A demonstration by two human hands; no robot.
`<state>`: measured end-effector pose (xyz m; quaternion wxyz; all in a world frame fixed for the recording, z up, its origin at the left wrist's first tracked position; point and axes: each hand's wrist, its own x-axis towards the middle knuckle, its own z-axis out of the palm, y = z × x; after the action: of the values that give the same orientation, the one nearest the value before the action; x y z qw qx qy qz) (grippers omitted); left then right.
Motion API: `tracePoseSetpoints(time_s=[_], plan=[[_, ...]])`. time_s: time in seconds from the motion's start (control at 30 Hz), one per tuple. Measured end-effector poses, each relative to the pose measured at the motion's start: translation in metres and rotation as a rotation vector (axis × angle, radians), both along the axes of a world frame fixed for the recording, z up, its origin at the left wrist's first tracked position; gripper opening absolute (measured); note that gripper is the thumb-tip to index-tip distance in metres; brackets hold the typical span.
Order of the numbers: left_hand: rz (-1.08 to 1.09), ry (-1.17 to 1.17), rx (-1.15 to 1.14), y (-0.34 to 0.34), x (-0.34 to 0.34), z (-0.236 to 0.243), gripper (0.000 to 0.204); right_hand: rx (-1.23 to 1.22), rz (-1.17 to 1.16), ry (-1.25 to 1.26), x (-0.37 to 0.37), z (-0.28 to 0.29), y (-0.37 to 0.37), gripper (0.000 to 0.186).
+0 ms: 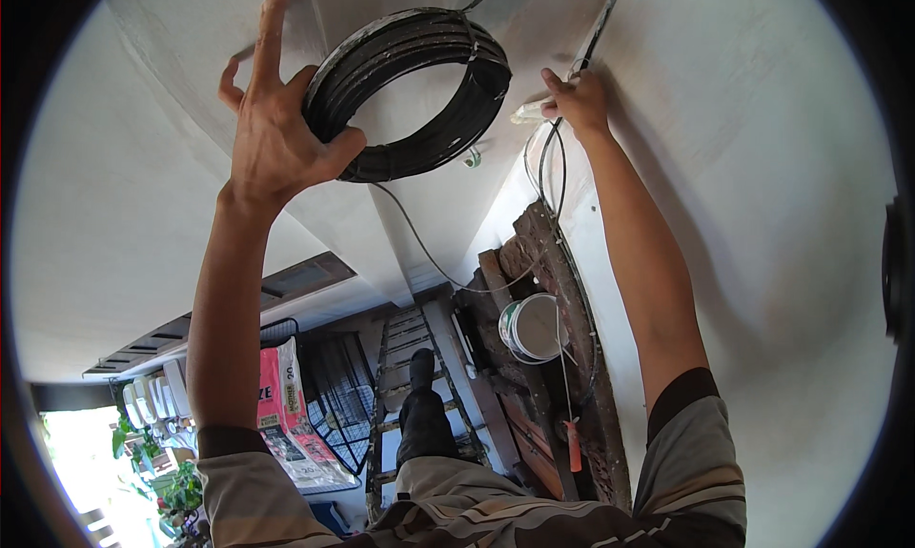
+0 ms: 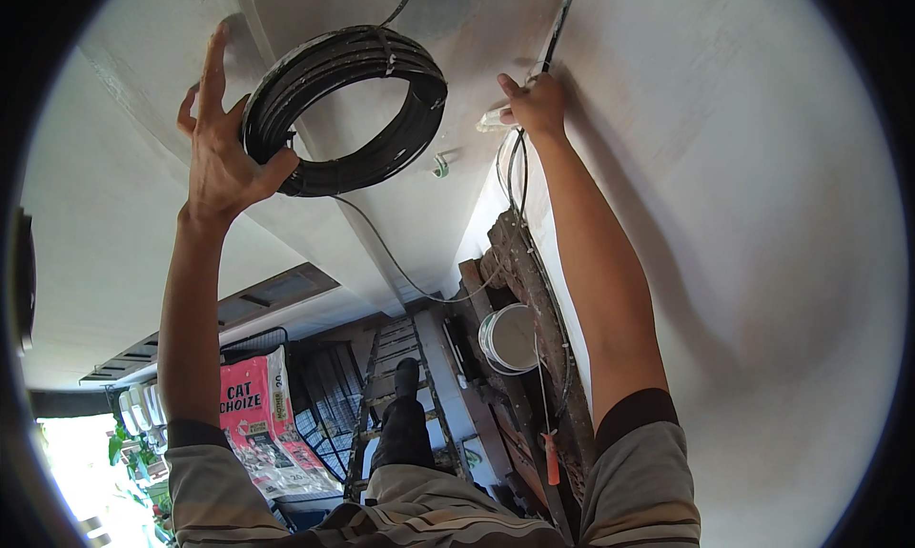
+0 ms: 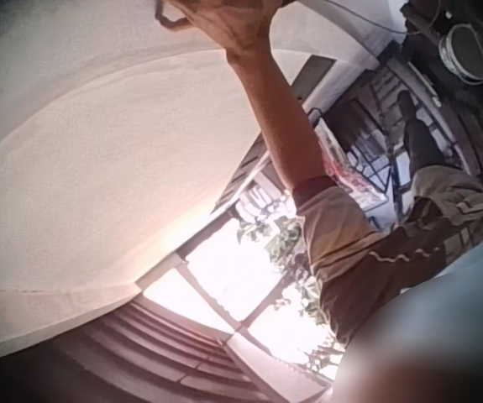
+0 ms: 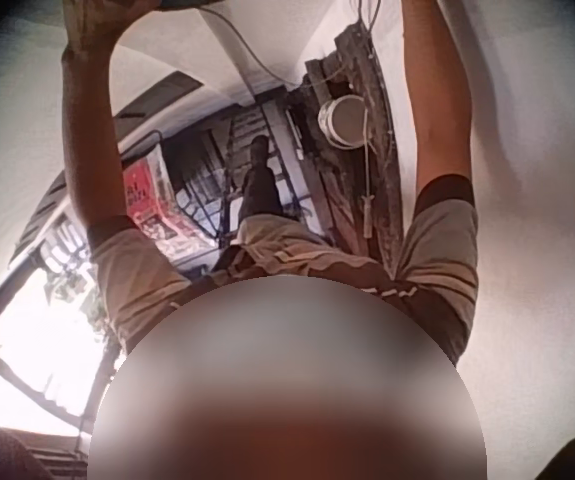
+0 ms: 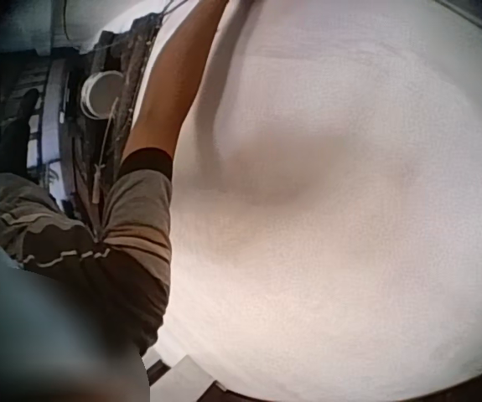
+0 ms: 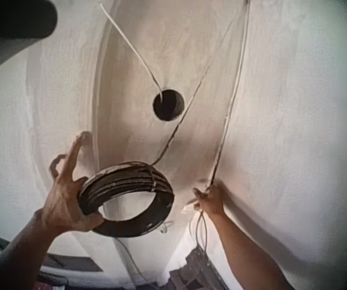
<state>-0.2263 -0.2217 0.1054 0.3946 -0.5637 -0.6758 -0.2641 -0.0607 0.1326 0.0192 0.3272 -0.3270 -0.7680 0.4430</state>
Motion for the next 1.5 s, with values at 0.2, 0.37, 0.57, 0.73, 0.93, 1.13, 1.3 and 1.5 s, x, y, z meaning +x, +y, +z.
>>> tracePoseSetpoints(time_s=[0.2,0.37,0.57,0.73,0.93,1.13,1.3,1.5], plan=[[-0.022,-0.084,-0.016,0.000,0.007,0.005,0.048,0.126,-0.042,-0.022,0.004,0.009,-0.010,0.044],[0.012,-0.098,-0.047,-0.001,0.003,0.004,0.049,0.252,-0.006,-0.009,0.016,0.041,-0.033,0.040],[0.023,-0.052,0.009,-0.009,0.004,0.006,0.049,0.104,0.083,0.061,0.015,0.034,-0.053,0.040],[0.010,-0.084,-0.026,0.003,0.006,0.001,0.049,0.112,0.008,0.065,0.019,-0.023,-0.016,0.043],[0.015,-0.100,-0.045,-0.009,0.002,0.002,0.047,0.183,-0.040,0.066,0.006,0.025,-0.043,0.047],[0.011,-0.051,-0.012,0.000,0.001,0.000,0.046,0.584,-0.128,-0.167,0.008,-0.021,-0.016,0.042],[-0.007,-0.093,-0.036,0.003,0.009,0.007,0.043,0.573,-0.106,0.268,0.051,0.004,-0.053,0.032],[0.014,-0.029,-0.031,-0.002,0.005,0.005,0.042,0.439,-0.110,0.301,0.169,-0.006,-0.202,0.021]])
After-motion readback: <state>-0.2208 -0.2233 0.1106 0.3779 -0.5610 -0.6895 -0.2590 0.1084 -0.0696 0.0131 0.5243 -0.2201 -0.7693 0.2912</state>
